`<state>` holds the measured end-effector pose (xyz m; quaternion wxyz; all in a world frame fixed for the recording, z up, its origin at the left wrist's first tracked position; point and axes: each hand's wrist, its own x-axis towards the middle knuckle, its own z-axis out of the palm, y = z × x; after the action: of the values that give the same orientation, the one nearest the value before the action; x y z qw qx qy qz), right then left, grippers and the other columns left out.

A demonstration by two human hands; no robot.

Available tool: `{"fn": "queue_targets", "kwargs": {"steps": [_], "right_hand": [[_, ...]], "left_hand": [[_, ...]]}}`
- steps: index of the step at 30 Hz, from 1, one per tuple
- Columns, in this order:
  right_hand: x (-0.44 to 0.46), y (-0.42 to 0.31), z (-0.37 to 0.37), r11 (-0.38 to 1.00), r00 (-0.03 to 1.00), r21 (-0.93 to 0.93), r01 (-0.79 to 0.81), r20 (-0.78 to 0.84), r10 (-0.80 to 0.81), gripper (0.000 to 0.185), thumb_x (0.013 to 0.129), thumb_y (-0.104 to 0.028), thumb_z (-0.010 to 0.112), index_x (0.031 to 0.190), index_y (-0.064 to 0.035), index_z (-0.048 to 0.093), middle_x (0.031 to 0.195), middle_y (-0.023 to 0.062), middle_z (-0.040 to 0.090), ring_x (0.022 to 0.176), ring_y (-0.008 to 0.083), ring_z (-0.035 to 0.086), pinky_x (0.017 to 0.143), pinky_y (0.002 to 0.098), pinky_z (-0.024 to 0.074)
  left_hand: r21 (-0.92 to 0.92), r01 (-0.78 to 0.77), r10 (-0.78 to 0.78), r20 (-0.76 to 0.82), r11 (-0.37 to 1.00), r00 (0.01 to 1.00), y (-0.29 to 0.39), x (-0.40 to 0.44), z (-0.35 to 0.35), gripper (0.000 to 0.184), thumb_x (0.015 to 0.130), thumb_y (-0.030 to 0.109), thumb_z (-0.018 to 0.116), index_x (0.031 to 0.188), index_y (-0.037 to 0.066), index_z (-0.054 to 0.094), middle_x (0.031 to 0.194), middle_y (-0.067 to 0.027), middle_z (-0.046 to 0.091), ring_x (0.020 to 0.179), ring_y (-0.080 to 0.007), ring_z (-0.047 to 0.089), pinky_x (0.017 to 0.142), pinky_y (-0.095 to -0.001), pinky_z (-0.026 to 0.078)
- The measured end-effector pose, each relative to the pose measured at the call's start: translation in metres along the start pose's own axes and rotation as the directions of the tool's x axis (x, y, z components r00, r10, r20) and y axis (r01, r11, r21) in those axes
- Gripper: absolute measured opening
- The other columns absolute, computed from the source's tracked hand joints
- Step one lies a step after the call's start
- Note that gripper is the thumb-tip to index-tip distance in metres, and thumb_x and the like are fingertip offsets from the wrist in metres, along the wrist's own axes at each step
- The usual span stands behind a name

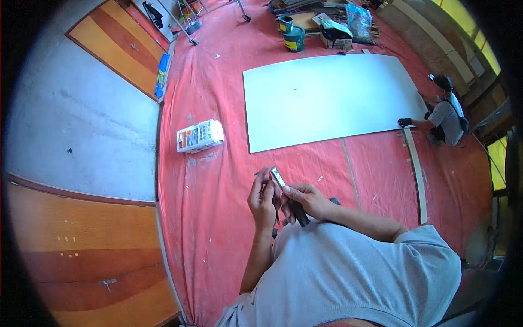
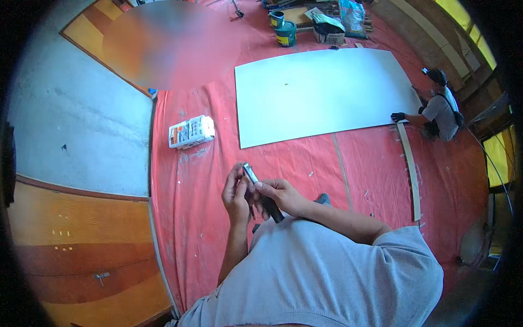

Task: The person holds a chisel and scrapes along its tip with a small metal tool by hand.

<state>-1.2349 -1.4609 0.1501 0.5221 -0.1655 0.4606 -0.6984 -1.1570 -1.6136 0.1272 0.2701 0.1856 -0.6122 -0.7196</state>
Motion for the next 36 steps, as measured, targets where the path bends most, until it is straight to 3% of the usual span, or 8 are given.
{"fn": "queue_targets", "kwargs": {"steps": [3,7,16,19,22,26,34,36], "right_hand": [[0.007,0.010,0.006,0.997,0.996,-0.065,0.051,-0.071,-0.056,0.047,0.114,-0.044,0.048,0.099,-0.0014,0.064,0.079,0.0092,0.069,0.062,0.0178,0.069,0.057,0.0322,0.0562],[0.011,0.015,0.014,0.987,0.983,-0.130,0.091,-0.148,-0.110,0.048,0.114,-0.045,0.050,0.098,-0.0022,0.064,0.079,0.0074,0.069,0.064,0.0159,0.068,0.058,0.0323,0.0560],[0.022,0.046,0.018,0.970,0.963,-0.221,0.100,-0.225,-0.151,0.046,0.114,-0.045,0.051,0.099,-0.0035,0.065,0.081,0.0049,0.069,0.068,0.0129,0.068,0.062,0.0315,0.0559],[0.019,0.060,0.015,0.921,0.943,-0.374,0.110,-0.253,-0.215,0.044,0.114,-0.040,0.052,0.103,-0.0012,0.067,0.083,0.0042,0.071,0.071,0.0130,0.068,0.064,0.0338,0.0572],[0.001,0.047,0.025,0.869,0.920,-0.493,-0.038,-0.357,-0.162,0.044,0.112,-0.042,0.054,0.106,-0.0015,0.069,0.080,0.0083,0.071,0.068,0.0187,0.069,0.065,0.0377,0.0564],[-0.029,0.057,0.018,0.821,0.843,-0.569,-0.046,-0.463,-0.273,0.042,0.112,-0.042,0.055,0.107,-0.0030,0.070,0.079,0.0088,0.073,0.068,0.0226,0.070,0.065,0.0414,0.0547],[-0.044,0.093,-0.001,0.783,0.695,-0.622,0.003,-0.562,-0.449,0.032,0.109,-0.035,0.062,0.108,-0.0040,0.071,0.081,0.0098,0.073,0.073,0.0250,0.073,0.065,0.0419,0.0555],[-0.051,0.096,-0.012,0.739,0.703,-0.670,-0.071,-0.559,-0.440,0.034,0.108,-0.037,0.062,0.108,-0.0043,0.071,0.082,0.0106,0.074,0.074,0.0282,0.072,0.068,0.0433,0.0552]], "left_hand": [[-0.104,0.164,-0.164,0.009,0.981,0.986,0.011,0.005,-0.012,0.029,0.109,0.012,0.058,0.136,-0.001,0.063,0.080,0.0060,0.049,0.058,-0.0003,0.037,0.046,-0.0215,0.026],[-0.130,0.209,-0.210,-0.001,0.969,0.978,0.019,0.009,-0.026,0.014,0.110,0.020,0.060,0.113,0.007,0.062,0.077,0.0069,0.049,0.056,0.0005,0.036,0.045,-0.0207,0.023],[-0.054,0.269,-0.259,0.142,0.962,0.955,0.025,0.024,-0.035,0.019,0.107,0.026,0.067,0.111,0.008,0.065,0.076,0.0065,0.051,0.056,0.0005,0.036,0.044,-0.0194,0.024],[0.002,0.340,-0.336,0.161,0.940,0.928,0.018,0.030,-0.031,0.019,0.105,0.021,0.070,0.111,0.004,0.067,0.075,0.0067,0.050,0.057,0.0007,0.038,0.045,-0.0198,0.026],[-0.002,0.371,-0.363,0.207,0.929,0.909,0.000,0.033,-0.032,0.012,0.104,0.016,0.069,0.100,0.006,0.065,0.071,0.0061,0.049,0.054,-0.0008,0.038,0.043,-0.0205,0.025],[-0.059,0.460,-0.416,0.341,0.886,0.843,-0.024,0.033,-0.025,0.019,0.105,0.016,0.068,0.089,0.010,0.059,0.063,0.0054,0.044,0.047,-0.0019,0.032,0.039,-0.0228,0.022],[0.034,0.520,-0.465,0.498,0.854,0.732,-0.039,0.035,0.002,0.023,0.106,0.020,0.068,0.088,0.012,0.056,0.059,0.0057,0.039,0.044,-0.0028,0.030,0.038,-0.0226,0.021],[0.070,0.526,-0.482,0.514,0.848,0.709,-0.035,0.031,0.018,0.024,0.107,0.019,0.067,0.087,0.012,0.055,0.059,0.0057,0.039,0.044,-0.0030,0.030,0.037,-0.0226,0.021]]}}
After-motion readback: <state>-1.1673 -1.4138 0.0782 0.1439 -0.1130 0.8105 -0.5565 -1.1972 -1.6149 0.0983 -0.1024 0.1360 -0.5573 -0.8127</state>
